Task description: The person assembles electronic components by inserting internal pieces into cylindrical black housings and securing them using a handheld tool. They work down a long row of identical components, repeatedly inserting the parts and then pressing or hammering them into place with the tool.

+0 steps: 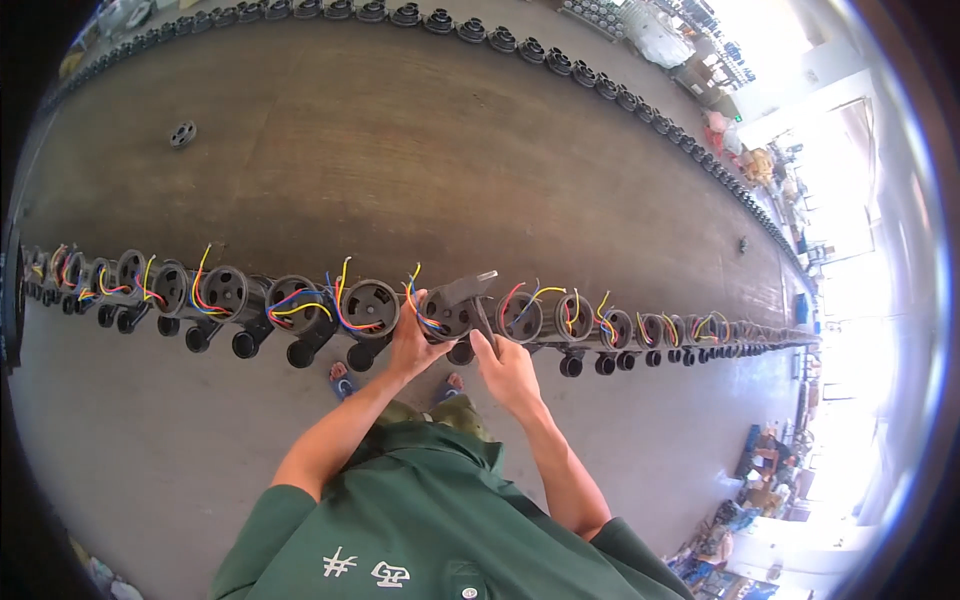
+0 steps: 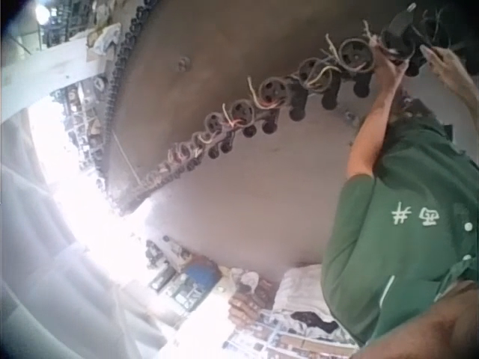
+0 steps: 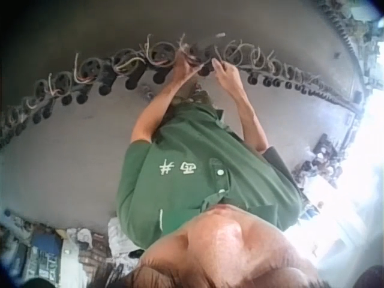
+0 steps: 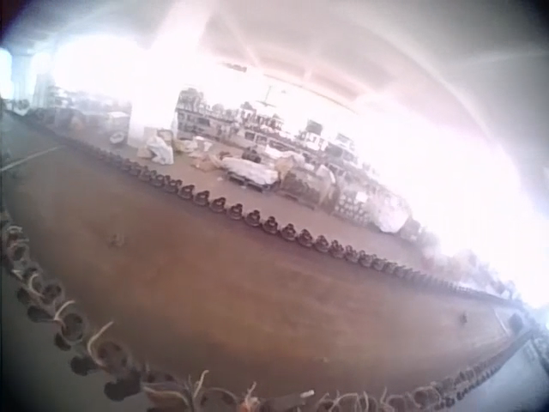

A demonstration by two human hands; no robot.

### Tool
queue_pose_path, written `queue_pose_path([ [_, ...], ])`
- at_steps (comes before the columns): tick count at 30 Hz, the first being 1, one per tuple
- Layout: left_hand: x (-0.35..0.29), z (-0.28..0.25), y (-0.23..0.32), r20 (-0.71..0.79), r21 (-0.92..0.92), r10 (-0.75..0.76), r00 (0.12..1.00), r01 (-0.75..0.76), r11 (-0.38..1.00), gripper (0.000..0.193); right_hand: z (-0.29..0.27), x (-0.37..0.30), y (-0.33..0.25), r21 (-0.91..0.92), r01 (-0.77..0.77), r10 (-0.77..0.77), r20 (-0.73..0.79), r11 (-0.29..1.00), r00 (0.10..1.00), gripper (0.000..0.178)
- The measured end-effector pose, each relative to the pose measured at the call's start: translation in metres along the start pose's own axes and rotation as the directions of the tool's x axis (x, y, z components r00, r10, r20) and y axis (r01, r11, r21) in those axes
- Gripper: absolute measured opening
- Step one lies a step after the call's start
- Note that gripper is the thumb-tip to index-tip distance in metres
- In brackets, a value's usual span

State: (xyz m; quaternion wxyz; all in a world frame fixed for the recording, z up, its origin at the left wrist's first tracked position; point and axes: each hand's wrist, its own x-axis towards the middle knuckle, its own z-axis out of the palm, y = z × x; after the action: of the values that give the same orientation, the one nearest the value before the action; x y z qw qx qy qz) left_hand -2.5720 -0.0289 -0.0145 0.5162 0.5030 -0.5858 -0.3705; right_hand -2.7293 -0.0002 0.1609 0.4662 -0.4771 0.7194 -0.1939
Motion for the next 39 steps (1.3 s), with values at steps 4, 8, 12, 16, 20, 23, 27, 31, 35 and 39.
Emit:
queue_pose_path([
  [4,-0.017,0.015,0.025,-0.226,0.212,-0.14,0.964,0.189,0.959,0.083,-0.045,-0.01,0.002,0.254,0.186,-0.21,0.069,0.949,0.975,0.037],
  [8,-0.07,0.065,0.062,-0.344,0.108,-0.302,0.889,0.357,0.928,0.053,-0.104,-0.008,0.036,0.209,0.239,-0.246,0.011,0.948,0.969,0.039],
  [12,-0.02,0.083,0.162,-0.195,0.095,-0.362,0.912,0.385,0.918,0.053,-0.141,0.003,0.065,0.302,0.186,-0.202,0.022,0.935,0.979,0.038],
  [16,0.041,0.106,0.172,-0.154,0.732,-0.008,0.988,0.12,0.671,0.052,-0.167,0.0,0.069,0.351,0.133,-0.173,0.085,0.927,0.981,0.038],
  [20,0.063,0.105,0.158,-0.091,0.789,-0.162,0.983,0.17,0.59,0.021,-0.181,-0.006,0.071,0.353,0.176,-0.228,0.114,0.919,0.967,0.039],
  [23,0.056,0.089,0.154,-0.092,0.632,-0.189,0.978,0.205,0.748,0.022,-0.181,-0.009,0.08,0.291,0.189,-0.227,0.104,0.938,0.968,0.042],
  [27,0.019,0.083,0.149,-0.086,0.166,-0.291,0.953,0.302,0.939,0.011,-0.166,-0.014,0.075,0.239,0.238,-0.257,0.054,0.941,0.965,0.039],
  [31,-0.017,0.092,0.145,-0.07,-0.134,-0.203,0.977,0.192,0.972,0.01,-0.14,0.008,0.082,-0.206,0.259,-0.251,0.061,0.944,0.966,0.043],
  [35,-0.031,0.078,0.103,0.131,0.242,0.316,0.94,-0.34,0.909,0.017,-0.125,0.022,0.086,-0.224,0.229,-0.212,0.098,0.947,0.972,0.046],
  [39,-0.028,0.073,0.095,0.149,0.285,0.422,0.894,-0.447,0.848,0.027,-0.145,-0.006,0.05,-0.198,0.197,-0.189,0.059,0.96,0.98,0.044],
])
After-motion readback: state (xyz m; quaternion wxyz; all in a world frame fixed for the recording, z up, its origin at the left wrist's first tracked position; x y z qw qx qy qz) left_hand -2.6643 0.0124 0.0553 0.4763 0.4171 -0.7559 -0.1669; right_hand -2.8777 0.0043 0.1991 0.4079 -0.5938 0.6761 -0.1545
